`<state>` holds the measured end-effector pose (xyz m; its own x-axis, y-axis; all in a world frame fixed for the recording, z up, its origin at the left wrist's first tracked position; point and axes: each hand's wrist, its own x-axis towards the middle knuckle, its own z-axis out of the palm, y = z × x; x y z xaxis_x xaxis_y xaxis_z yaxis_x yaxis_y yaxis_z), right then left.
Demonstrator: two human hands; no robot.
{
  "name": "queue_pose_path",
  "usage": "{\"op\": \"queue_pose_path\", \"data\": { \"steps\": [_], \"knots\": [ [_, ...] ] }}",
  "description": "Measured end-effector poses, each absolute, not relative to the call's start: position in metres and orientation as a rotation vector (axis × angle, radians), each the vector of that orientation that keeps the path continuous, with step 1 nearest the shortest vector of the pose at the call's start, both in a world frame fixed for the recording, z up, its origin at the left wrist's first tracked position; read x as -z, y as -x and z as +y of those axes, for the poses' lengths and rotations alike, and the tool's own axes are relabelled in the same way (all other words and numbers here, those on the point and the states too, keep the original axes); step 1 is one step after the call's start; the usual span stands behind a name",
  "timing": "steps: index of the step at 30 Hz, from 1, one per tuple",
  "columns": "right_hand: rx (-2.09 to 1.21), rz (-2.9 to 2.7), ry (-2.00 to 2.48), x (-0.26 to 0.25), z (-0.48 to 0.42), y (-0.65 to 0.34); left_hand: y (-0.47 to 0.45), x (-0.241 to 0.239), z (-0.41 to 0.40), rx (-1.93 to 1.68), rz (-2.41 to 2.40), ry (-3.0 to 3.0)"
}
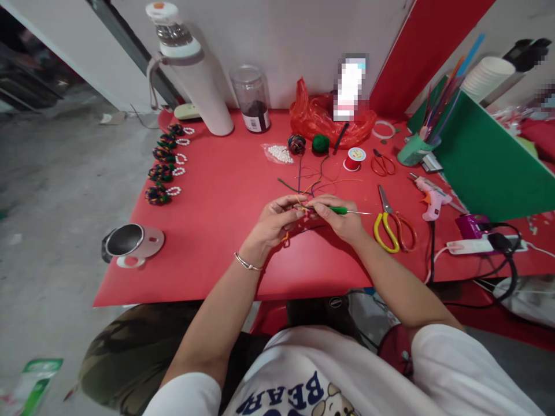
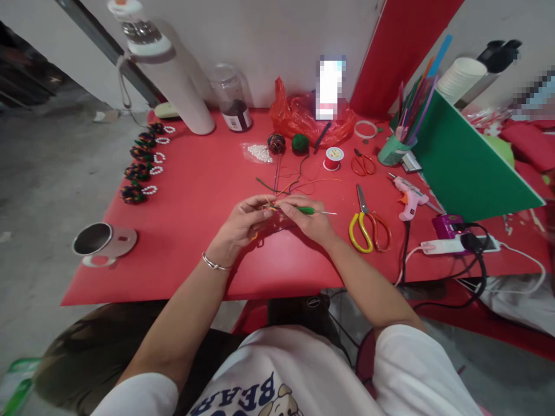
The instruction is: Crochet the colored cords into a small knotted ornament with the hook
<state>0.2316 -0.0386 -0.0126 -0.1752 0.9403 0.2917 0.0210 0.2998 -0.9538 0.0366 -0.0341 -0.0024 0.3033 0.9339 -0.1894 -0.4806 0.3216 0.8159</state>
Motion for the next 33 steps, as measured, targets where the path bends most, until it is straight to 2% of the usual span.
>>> {"op": "queue_pose_path", "data": {
  "steps": [7, 13, 18, 25, 33],
  "knots": [
    [-1.057, -1.497, 0.966, 0.013, -0.040, -0.231, -0.042, 0.008, -0.033, -1.211, 0.894, -0.803],
    [-0.474, -1.771, 0.841, 0.010, -0.047, -0.223, -0.049, 0.008, -0.035, -1.268, 0.934, -0.689],
    [-0.267, -1.890, 0.893, 0.018, -0.048, -0.217, -0.058, 0.012, -0.039, -1.258, 0.887, -0.565],
    [-0.213, -1.880, 0.839, 0.019, -0.047, -0.219, -0.056, 0.006, -0.040, -1.139, 0.778, -0.471],
    [-0.633, -1.879, 0.713, 0.013, -0.032, -0.239, -0.036, -0.001, -0.034, -1.060, 0.874, -0.568]
  ]
}}
